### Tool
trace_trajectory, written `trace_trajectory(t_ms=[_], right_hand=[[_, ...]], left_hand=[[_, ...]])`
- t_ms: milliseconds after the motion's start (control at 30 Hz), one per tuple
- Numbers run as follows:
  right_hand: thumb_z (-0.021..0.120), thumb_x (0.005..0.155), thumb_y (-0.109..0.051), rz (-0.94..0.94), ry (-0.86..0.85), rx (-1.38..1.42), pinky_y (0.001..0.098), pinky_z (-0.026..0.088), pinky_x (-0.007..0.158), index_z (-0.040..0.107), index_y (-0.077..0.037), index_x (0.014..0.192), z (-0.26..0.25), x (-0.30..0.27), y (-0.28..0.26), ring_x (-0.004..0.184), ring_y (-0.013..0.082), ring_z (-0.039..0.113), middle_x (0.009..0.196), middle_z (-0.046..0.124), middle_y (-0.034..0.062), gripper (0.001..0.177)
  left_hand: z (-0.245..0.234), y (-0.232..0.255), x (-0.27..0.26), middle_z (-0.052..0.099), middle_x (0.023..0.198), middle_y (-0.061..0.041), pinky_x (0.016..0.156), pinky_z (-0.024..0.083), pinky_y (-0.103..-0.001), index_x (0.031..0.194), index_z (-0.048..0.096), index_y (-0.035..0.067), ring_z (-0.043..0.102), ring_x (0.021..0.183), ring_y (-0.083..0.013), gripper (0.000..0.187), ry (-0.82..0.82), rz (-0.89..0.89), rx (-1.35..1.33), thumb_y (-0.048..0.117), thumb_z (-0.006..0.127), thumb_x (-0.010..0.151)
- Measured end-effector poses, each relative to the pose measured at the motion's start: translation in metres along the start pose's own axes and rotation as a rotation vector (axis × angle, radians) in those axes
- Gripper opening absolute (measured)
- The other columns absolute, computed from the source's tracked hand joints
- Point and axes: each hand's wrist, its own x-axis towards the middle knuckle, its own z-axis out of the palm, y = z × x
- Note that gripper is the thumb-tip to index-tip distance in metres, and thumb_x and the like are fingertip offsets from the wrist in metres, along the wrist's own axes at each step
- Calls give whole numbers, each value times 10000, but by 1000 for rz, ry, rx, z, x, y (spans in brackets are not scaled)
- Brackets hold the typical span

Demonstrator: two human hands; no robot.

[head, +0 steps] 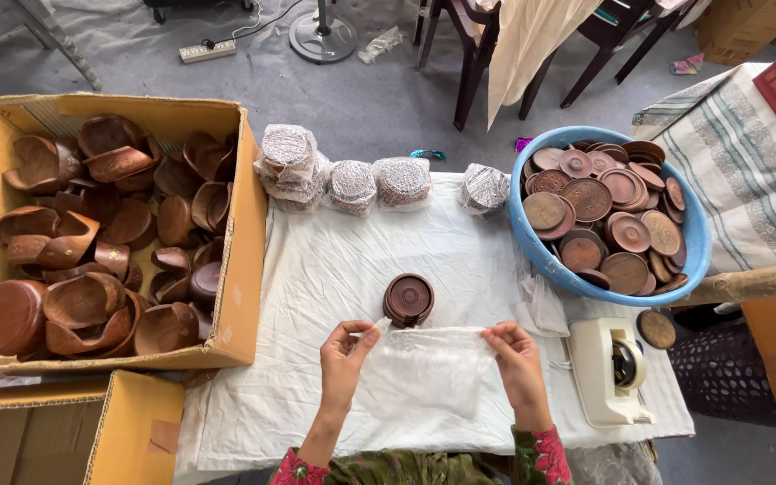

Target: The person wraps a stack of small brown bowls in bubble wrap. They pull a sheet of bubble wrap from a roll, place the bowls on it, and fold the wrap around the stack to enclose it.

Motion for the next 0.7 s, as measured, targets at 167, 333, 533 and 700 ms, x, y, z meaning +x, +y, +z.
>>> trace_trajectory(t_ms=[167,333,533,700], right_hand=[[683,927,68,-108,193,157,301,516,900,627,-57,959,14,1,-4,981,168,692,1006,727,101,140],[708,914,49,-309,282,26,303,539,928,578,-67,910,33,-9,-13,989,174,706,1056,739,119,175],[701,985,-2,-290,307,45,315,522,922,561,-56,969,12,-10,21,1017,182,660,1054,698,99,151],[644,970,-156,61,19,-205,316,515,908,514,-59,1317,23,-41,41,1032,158,606,1178,612,42,383]], left_hand=[[7,13,-3,650,913,4,787,494,-214,938,629,91,570,868,-66,237,29,90,-143,114,839,829],[5,0,-1,642,969,-14,839,518,-248,843,530,108,587,906,-80,312,75,100,-371,29,831,841],[4,-7,-2,663,981,-14,717,459,-241,863,563,115,576,824,-76,266,120,22,-407,59,823,851],[32,-43,-22,716,954,-14,716,503,-252,929,683,78,638,842,-99,137,-32,64,-123,97,801,861]])
